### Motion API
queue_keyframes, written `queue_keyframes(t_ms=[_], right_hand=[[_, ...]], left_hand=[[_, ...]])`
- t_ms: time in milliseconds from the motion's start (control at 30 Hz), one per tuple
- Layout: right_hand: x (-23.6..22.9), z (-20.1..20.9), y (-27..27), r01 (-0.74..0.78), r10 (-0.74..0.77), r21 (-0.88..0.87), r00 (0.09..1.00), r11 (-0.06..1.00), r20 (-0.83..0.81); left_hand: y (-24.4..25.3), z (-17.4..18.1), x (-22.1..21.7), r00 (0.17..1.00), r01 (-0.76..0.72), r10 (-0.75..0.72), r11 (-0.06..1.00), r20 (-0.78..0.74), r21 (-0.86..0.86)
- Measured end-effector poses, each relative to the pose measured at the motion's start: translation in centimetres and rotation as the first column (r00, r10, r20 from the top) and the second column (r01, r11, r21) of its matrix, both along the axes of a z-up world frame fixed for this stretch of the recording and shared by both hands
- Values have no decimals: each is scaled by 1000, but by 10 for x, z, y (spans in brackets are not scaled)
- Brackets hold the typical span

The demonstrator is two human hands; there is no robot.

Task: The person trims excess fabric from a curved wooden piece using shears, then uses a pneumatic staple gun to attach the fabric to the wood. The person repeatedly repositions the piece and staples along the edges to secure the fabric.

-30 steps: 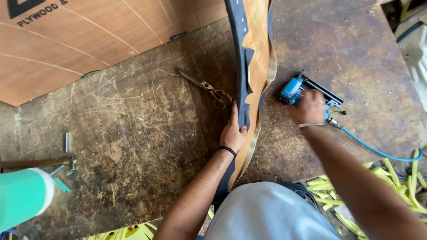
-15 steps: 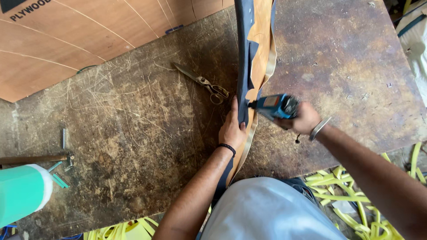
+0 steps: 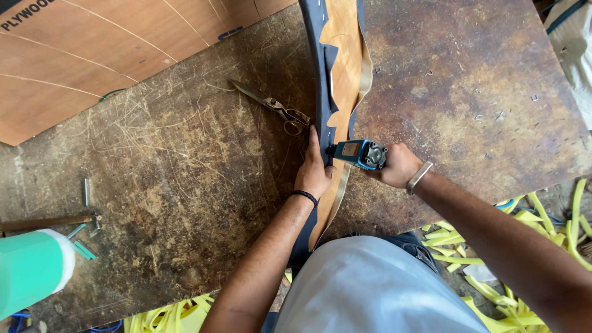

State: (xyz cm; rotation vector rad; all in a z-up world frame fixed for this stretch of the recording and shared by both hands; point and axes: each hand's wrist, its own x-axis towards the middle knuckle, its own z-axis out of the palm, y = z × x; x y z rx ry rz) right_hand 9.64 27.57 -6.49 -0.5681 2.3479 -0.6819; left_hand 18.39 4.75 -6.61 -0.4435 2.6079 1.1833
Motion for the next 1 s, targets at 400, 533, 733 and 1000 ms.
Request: queue_keyframes(t_ms=[400,533,733,1000], right_hand=[[43,-1,-8,-53,51,-88,998,995,-26],[46,3,-4,-19,19,1,998,1000,60],[36,7,26,224,-195,169,965,960,-174],[42,-5,48,315,-229,56,790,947,-568]], left_hand=[[-6,1,14,998,40,-43,997,-52,-60],[-3,-2,17,998,30,-32,999,-49,-42],[-13,-5,14,1000,16,-16,1000,-24,25],[5,7,5,997,-31,37,996,63,-89]])
